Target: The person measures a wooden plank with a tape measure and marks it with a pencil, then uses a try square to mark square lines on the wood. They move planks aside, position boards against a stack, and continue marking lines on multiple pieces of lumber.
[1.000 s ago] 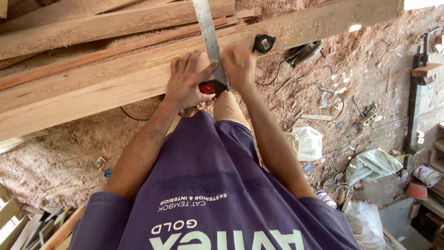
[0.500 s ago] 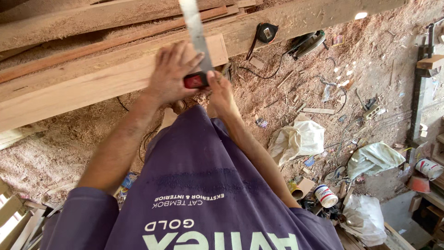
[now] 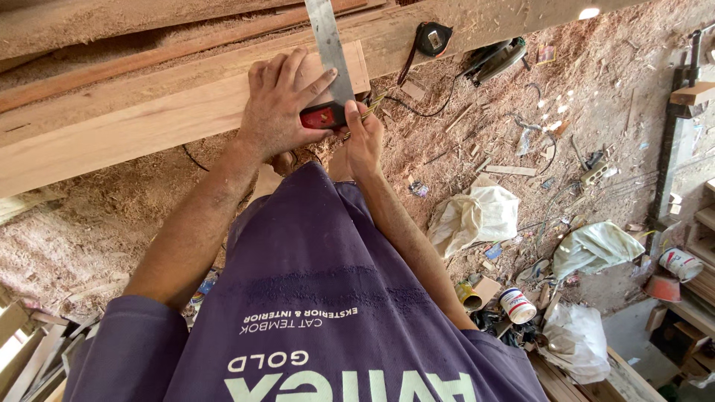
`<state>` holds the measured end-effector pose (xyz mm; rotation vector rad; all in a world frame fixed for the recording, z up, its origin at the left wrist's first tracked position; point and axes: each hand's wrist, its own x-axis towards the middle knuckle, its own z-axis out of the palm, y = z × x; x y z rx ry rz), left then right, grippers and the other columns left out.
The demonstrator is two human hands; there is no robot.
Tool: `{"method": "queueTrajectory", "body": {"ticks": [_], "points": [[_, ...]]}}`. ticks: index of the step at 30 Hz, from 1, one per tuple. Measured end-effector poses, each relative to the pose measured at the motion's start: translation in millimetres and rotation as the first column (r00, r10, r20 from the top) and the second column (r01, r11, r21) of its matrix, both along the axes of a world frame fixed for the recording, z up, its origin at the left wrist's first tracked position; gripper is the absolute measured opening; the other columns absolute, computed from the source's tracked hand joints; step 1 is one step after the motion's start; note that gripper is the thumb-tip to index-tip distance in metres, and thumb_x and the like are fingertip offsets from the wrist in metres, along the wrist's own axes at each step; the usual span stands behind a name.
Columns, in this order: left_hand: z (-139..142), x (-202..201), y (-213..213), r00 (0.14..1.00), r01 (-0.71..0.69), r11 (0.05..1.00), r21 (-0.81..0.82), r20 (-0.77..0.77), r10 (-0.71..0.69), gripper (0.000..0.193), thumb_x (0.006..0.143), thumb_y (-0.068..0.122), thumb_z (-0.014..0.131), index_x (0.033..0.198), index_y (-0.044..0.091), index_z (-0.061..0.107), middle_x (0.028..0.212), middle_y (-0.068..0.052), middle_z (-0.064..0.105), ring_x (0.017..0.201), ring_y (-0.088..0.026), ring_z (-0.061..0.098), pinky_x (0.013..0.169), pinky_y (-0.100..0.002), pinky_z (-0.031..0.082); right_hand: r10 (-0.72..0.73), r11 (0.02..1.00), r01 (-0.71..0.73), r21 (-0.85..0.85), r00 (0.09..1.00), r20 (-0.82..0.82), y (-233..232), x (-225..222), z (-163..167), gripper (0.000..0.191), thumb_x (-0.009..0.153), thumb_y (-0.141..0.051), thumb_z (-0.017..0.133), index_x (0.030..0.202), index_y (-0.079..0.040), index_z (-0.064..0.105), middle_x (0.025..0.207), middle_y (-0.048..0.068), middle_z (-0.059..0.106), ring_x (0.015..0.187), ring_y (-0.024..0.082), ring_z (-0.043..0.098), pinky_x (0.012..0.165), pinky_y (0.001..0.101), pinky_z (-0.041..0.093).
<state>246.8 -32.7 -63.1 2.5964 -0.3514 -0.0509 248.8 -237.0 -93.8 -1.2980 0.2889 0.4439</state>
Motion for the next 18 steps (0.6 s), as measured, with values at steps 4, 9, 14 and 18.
{"method": "queueTrajectory", "body": {"ticks": [4,9,14,18], "points": [[0.0,-1.3,-4.9,1.000,-0.018,0.999,0.034,0.012,0.018,0.104,0.072,0.089,0.078,0.154,0.029,0.058,0.155,-0.024,0.035,0.143,-0.041,0.033,0.117,-0.068,0.020,-0.025,0.998,0.024,0.061,1.000,0.017,-6.1,-3.3,1.1,0.033,0.114,-0.033,0.056,0.103,-0.004,0.067,0.084,-0.003,0.064,0.072,0.005,0.054,0.064,0.0219,0.047],[-0.9,-3.7,-6.4,0.999,-0.034,0.999,0.021,-0.014,0.034,0.105,0.072,0.087,0.080,0.158,0.031,0.058,0.157,-0.022,0.034,0.144,-0.041,0.032,0.119,-0.067,0.020,-0.045,0.999,0.045,-0.019,0.999,-0.019,-7.2,-0.9,5.4,0.032,0.111,-0.033,0.055,0.106,-0.004,0.068,0.083,-0.001,0.066,0.069,0.006,0.055,0.061,0.0221,0.046],[-0.5,-4.9,-3.4,1.000,-0.027,1.000,0.013,-0.010,0.027,0.103,0.070,0.083,0.083,0.156,0.032,0.060,0.159,-0.023,0.033,0.145,-0.041,0.033,0.119,-0.066,0.020,0.028,0.997,-0.027,-0.066,0.999,0.016,-5.8,-0.4,10.0,0.035,0.112,-0.035,0.054,0.105,-0.004,0.068,0.082,-0.001,0.065,0.068,0.006,0.053,0.060,0.0220,0.045],[-2.1,-4.2,-1.8,1.000,-0.025,1.000,0.015,0.003,0.025,0.102,0.071,0.082,0.084,0.156,0.030,0.060,0.158,-0.023,0.034,0.145,-0.041,0.033,0.119,-0.066,0.020,0.026,0.999,-0.026,-0.032,1.000,0.005,-5.5,0.1,11.3,0.035,0.112,-0.035,0.053,0.107,-0.003,0.067,0.083,-0.002,0.063,0.070,0.005,0.053,0.061,0.0223,0.045]]}}
